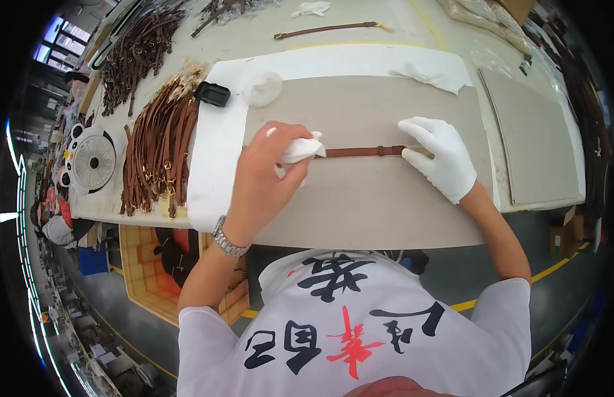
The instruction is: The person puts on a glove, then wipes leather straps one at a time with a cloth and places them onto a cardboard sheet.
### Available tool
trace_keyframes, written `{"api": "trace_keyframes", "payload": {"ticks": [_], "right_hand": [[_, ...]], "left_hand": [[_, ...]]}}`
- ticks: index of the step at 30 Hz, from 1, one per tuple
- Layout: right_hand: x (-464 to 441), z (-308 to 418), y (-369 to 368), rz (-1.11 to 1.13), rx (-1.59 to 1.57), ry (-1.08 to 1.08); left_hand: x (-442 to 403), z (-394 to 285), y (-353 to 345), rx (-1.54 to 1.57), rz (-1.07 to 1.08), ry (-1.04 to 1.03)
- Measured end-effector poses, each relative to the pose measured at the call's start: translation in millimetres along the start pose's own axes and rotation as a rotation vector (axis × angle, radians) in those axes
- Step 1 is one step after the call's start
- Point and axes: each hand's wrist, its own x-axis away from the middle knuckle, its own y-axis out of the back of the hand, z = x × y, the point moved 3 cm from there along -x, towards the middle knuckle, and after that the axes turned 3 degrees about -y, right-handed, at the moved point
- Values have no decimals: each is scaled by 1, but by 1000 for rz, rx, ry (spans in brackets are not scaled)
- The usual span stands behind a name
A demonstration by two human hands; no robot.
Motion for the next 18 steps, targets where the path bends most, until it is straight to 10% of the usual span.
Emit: {"api": "trace_keyframes", "payload": {"ticks": [6,18], "right_hand": [[6,-4,-12,162,20,38],[13,-4,-22,102,250,202]], "left_hand": [[-30,-6,-92,-240,167,-301],[-18,9,-56,-443,111,-86]]}}
